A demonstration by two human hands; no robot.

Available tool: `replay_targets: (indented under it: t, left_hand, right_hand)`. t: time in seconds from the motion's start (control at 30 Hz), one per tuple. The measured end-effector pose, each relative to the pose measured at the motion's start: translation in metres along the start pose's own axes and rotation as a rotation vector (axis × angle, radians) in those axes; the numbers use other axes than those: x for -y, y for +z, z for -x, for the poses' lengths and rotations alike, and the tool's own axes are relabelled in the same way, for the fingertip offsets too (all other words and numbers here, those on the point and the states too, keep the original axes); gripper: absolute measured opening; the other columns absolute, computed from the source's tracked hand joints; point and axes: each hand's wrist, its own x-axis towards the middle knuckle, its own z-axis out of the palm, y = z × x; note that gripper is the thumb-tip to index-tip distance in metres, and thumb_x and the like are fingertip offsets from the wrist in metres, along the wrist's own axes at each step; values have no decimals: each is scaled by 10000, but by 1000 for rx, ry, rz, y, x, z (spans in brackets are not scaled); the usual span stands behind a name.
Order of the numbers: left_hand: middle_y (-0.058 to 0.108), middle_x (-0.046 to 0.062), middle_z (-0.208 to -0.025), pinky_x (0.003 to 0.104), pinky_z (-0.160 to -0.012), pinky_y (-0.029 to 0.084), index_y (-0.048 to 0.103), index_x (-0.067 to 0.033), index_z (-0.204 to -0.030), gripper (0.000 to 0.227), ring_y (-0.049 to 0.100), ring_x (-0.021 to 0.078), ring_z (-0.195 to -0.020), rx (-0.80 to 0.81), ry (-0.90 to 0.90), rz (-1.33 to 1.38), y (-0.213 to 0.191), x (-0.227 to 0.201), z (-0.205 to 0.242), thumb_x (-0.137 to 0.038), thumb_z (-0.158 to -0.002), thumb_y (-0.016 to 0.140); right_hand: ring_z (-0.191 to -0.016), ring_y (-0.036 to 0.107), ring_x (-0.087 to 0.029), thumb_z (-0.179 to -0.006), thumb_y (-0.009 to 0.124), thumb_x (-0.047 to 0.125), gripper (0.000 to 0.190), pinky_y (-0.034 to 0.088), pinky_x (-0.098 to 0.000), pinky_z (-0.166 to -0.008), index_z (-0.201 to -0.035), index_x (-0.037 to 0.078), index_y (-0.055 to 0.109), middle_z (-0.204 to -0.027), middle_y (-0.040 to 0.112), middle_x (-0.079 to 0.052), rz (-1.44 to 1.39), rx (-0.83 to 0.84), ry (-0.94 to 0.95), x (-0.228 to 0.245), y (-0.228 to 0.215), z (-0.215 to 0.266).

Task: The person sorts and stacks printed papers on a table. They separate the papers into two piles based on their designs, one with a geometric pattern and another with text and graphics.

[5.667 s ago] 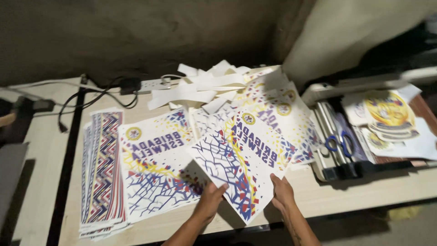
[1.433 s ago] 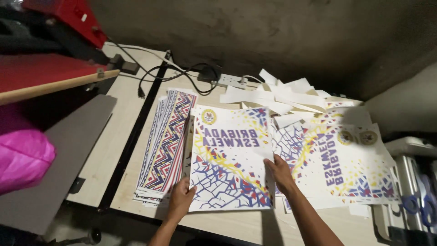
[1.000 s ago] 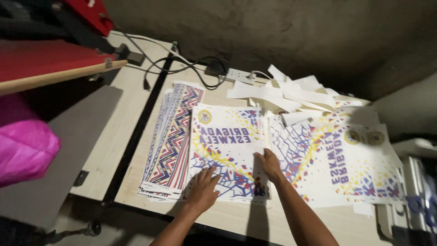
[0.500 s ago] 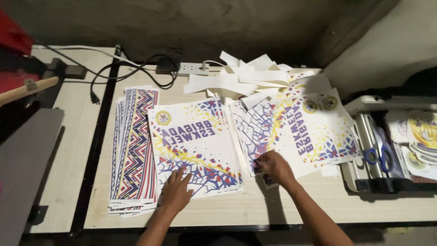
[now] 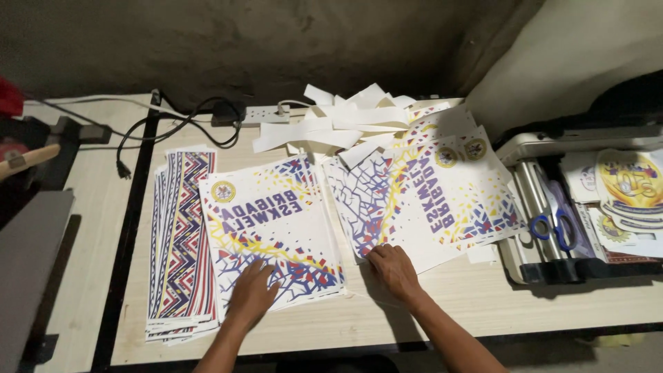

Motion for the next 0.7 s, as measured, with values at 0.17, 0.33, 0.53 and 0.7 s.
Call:
replay_targets:
  t: [0.17,0.33,0.53,0.7]
  left_hand:
    - [597,177,-1377,434,-1019,509,594,-61,-1352,494,596,322,-1247,-19,90,568,42,-50,-46,-347,-952,652]
    - [670,215,-1271,445,-883,584,513,-58,-1408,567,687,356,-1106,293,-11,1303,49,-121,-79,-409,-966,570]
    - [698,177,-1238,422,-847,600,476,14,-1447,655,708,282,-1057,478,-57,1631,50,-173,-106,-481,-1018,468]
    - [718,199,-1182,415,-741,628,533,39,-1343,415,743,281,-969,328,-123,1525,89,-168,-130,-217,-1017,529]
  right_hand:
    - [-779,705,-288,-886,748,122,172,561,-402,-659,-1048,78,707,-1045,714,-61,-58,-16,196,16,-46,10]
    - [-814,744,-275,-868,742,96,180,582,-373,-661,-1045,80,715,-1073,744,-56,-228,-257,220,22,-84,57]
    - [-1072,749,-251,-854,717,7,206,597,-338,-872,-1057,39,729,-1154,748,-96,-508,-319,248,-6,-74,130]
    - [-1084,725,-286,-911,671,69,268,611,-394,-903,-1174,22,652,-1184,723,-194,-1012,-365,697,-29,-38,158]
